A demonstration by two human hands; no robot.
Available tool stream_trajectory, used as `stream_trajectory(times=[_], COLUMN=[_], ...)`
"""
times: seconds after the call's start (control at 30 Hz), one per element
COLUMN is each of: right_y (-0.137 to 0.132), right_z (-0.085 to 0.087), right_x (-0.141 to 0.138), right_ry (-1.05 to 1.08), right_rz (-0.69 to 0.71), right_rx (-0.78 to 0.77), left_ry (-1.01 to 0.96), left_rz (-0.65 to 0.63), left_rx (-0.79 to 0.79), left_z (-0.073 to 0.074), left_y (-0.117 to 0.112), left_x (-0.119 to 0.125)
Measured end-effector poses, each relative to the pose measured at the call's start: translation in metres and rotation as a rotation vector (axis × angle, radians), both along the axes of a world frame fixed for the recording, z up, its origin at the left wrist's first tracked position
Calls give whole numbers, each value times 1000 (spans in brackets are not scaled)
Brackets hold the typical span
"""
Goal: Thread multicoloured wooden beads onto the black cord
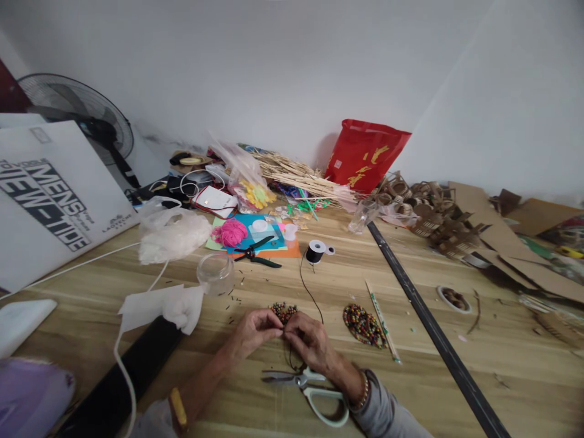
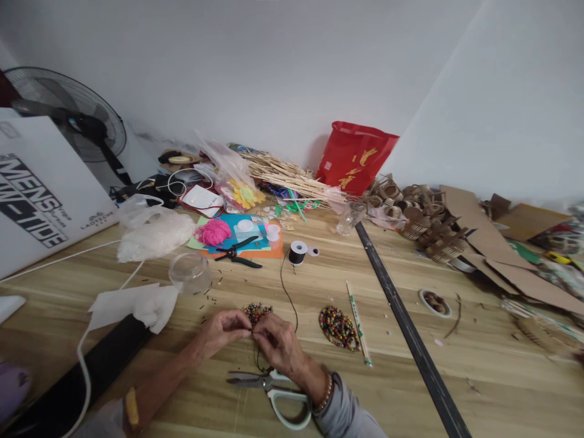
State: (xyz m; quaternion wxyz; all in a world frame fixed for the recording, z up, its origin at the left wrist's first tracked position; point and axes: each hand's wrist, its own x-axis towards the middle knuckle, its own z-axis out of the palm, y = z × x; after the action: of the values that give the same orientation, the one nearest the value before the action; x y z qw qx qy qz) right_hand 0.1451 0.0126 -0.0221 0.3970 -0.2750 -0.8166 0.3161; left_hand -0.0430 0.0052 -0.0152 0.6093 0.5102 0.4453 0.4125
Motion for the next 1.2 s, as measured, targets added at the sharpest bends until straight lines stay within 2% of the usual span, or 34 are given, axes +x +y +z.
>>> stream_trajectory(times=[0.4,0.87,1.2], right_y=[0,-1,-1], right_z=[-7,-7,-2], right_x=[0,0,-1], right_ry=[15,13,-6], right_rz=[-47,-37,-15], right_rx=[-46,-63,-45], left_ry=[-6,3,-8], left_rz=[12,-3,-18], left_rx=[-9,48,31], left_z=[4,4,0], left_y=[-1,0,0], left_x=[2,1,1])
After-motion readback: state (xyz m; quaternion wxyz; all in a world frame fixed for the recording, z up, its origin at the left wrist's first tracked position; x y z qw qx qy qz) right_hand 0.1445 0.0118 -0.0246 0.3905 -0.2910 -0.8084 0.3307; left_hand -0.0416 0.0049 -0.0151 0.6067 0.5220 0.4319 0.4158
